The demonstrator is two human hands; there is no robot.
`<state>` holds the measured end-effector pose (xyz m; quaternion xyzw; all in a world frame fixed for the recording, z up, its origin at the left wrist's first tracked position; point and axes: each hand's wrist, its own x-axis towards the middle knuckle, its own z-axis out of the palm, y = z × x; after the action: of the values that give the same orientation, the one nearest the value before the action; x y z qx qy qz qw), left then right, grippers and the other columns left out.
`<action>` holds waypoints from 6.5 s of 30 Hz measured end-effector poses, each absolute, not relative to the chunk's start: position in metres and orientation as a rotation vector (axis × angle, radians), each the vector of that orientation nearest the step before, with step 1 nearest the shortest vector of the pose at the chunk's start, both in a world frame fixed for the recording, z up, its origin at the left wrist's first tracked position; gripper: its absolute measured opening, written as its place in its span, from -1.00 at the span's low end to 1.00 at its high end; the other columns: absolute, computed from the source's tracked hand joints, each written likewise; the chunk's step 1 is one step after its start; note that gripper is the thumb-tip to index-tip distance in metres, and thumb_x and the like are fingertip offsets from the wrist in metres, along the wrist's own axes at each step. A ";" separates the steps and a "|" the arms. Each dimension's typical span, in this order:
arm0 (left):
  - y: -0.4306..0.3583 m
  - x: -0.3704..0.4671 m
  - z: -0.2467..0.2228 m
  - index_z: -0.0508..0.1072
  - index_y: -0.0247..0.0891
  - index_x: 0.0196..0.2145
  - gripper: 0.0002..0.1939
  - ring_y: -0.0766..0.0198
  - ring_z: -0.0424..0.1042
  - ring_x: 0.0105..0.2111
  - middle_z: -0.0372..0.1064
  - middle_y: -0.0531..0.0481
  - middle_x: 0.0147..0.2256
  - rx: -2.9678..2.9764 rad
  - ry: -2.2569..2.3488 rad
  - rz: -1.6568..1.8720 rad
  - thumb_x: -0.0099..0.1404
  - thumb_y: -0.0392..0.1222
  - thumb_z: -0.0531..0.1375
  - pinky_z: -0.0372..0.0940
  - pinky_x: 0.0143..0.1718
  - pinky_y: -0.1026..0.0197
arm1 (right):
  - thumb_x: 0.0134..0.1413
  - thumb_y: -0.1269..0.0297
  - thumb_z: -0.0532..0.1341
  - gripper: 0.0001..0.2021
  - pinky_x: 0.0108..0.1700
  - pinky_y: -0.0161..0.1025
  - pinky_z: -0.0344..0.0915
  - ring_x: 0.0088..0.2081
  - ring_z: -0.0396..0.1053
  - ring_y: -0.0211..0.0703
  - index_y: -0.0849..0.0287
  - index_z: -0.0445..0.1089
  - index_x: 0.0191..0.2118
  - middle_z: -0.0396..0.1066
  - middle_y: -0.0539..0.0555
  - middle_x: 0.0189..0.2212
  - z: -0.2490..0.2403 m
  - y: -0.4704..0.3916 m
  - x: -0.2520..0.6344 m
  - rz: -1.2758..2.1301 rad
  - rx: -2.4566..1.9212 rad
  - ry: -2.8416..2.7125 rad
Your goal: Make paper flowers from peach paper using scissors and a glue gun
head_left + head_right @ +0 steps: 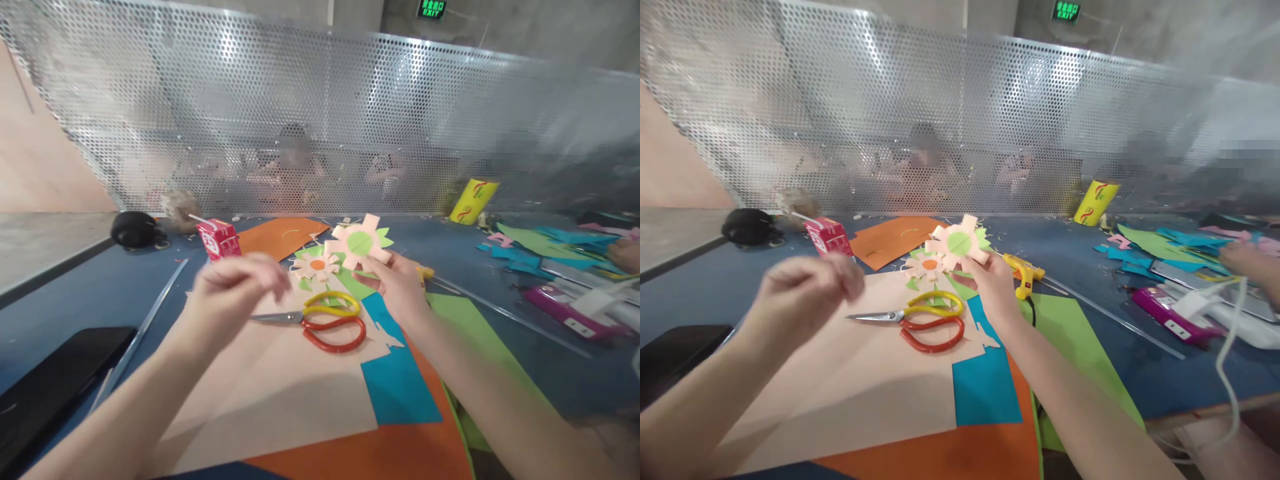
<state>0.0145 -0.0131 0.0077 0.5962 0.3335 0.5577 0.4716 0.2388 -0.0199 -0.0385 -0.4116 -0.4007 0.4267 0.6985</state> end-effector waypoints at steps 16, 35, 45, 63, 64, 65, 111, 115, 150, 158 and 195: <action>-0.008 0.049 -0.029 0.48 -0.28 -0.34 -0.72 0.35 0.41 -0.44 0.49 -0.01 -0.36 1.423 0.932 1.063 -0.04 -0.10 0.30 0.31 -0.42 0.33 | -0.16 0.31 0.31 -0.87 -0.37 -0.22 0.47 -0.32 0.46 -0.10 0.15 0.39 -0.40 0.45 -0.02 -0.41 -0.042 -0.034 0.216 1.217 -0.900 -1.053; 0.028 0.007 -0.010 0.45 -0.26 -0.55 -0.86 0.47 0.34 -0.54 0.39 0.14 -0.58 1.154 0.861 1.657 -0.07 -0.18 0.32 0.32 -0.40 0.31 | -0.24 0.31 0.35 -0.82 -0.42 -0.31 0.45 -0.38 0.47 -0.13 0.19 0.31 -0.53 0.45 -0.02 -0.53 -0.042 -0.027 0.224 1.217 -0.961 -0.919; 0.027 -0.003 -0.002 0.49 -0.24 -0.42 -0.87 0.30 0.41 -0.47 0.46 0.06 -0.44 1.592 1.032 1.810 -0.01 -0.23 0.29 0.36 -0.37 0.14 | -0.19 0.31 0.33 -0.81 -0.42 -0.33 0.46 -0.36 0.47 -0.17 0.18 0.28 -0.52 0.44 -0.04 -0.54 -0.041 -0.031 0.221 1.238 -0.972 -0.968; -0.005 0.023 -0.019 0.31 -0.18 -0.15 -0.66 0.30 0.37 -0.30 0.37 0.05 -0.37 2.523 0.975 1.410 0.10 -0.18 0.23 0.27 -0.22 0.20 | -0.11 0.36 0.28 -0.91 -0.58 -0.40 0.41 -0.51 0.41 -0.29 0.18 0.33 -0.46 0.44 -0.05 -0.51 -0.036 -0.041 0.216 1.292 -0.845 -1.139; -0.006 0.023 -0.019 0.31 -0.18 -0.14 -0.67 0.30 0.38 -0.30 0.38 0.05 -0.36 2.529 0.975 1.417 0.11 -0.18 0.23 0.27 -0.22 0.21 | -0.10 0.36 0.27 -0.92 -0.58 -0.40 0.41 -0.53 0.41 -0.30 0.17 0.33 -0.46 0.44 -0.05 -0.51 -0.036 -0.041 0.216 1.294 -0.842 -1.149; -0.006 0.023 -0.019 0.31 -0.18 -0.15 -0.68 0.30 0.38 -0.30 0.38 0.04 -0.36 2.542 0.967 1.425 0.12 -0.19 0.22 0.27 -0.22 0.21 | -0.09 0.37 0.26 -0.93 -0.58 -0.40 0.41 -0.54 0.40 -0.31 0.17 0.34 -0.45 0.45 -0.05 -0.50 -0.037 -0.040 0.217 1.297 -0.835 -1.160; 0.001 0.017 -0.014 0.34 -0.24 -0.30 -0.88 0.38 0.33 -0.52 0.36 0.03 -0.43 2.077 1.118 1.334 0.16 -0.21 0.13 0.20 -0.54 0.33 | -0.14 0.32 0.29 -0.86 -0.50 -0.32 0.45 -0.46 0.43 -0.23 0.20 0.31 -0.44 0.38 -0.04 -0.51 -0.037 -0.035 0.222 1.271 -0.946 -1.045; -0.003 0.017 -0.017 0.35 -0.20 -0.20 -0.80 0.36 0.35 -0.45 0.39 0.01 -0.38 2.598 0.954 1.396 0.17 -0.25 0.14 0.25 -0.47 0.33 | -0.15 0.36 0.30 -0.88 -0.53 -0.35 0.44 -0.50 0.40 -0.27 0.22 0.32 -0.47 0.39 -0.04 -0.55 -0.035 -0.037 0.219 1.313 -0.923 -1.050; -0.015 0.018 -0.013 0.19 -0.34 0.09 -0.36 0.26 0.40 -0.51 0.50 0.03 -0.48 3.449 0.524 1.752 0.02 -0.43 0.23 0.27 -0.55 0.24 | -0.17 0.45 0.30 -0.96 -0.58 -0.49 0.43 -0.64 0.44 -0.30 0.29 0.42 -0.51 0.47 0.04 -0.67 -0.030 -0.044 0.216 1.836 -0.738 -0.806; -0.023 0.030 -0.018 0.16 -0.20 0.04 -0.45 0.43 0.28 -0.62 0.49 0.09 -0.45 2.798 0.944 1.694 0.08 -0.41 0.16 0.27 -0.56 0.36 | -0.15 0.48 0.29 -0.95 -0.53 -0.50 0.44 -0.60 0.43 -0.33 0.31 0.43 -0.45 0.46 0.02 -0.64 -0.031 -0.042 0.218 1.795 -0.674 -0.793; -0.005 0.018 -0.015 0.46 -0.26 -0.48 -0.97 0.48 0.28 -0.60 0.36 0.05 -0.46 1.453 0.493 1.088 0.09 -0.32 0.24 0.18 -0.61 0.36 | -0.23 0.41 0.28 -0.85 -0.49 -0.38 0.45 -0.57 0.40 -0.32 0.21 0.26 -0.59 0.38 -0.04 -0.62 -0.041 -0.014 0.242 1.219 -1.058 -0.975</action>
<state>0.0176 -0.0046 -0.0152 0.6242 0.2116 0.4672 0.5894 0.2418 -0.0139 -0.0413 -0.4539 -0.4184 0.5231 0.5876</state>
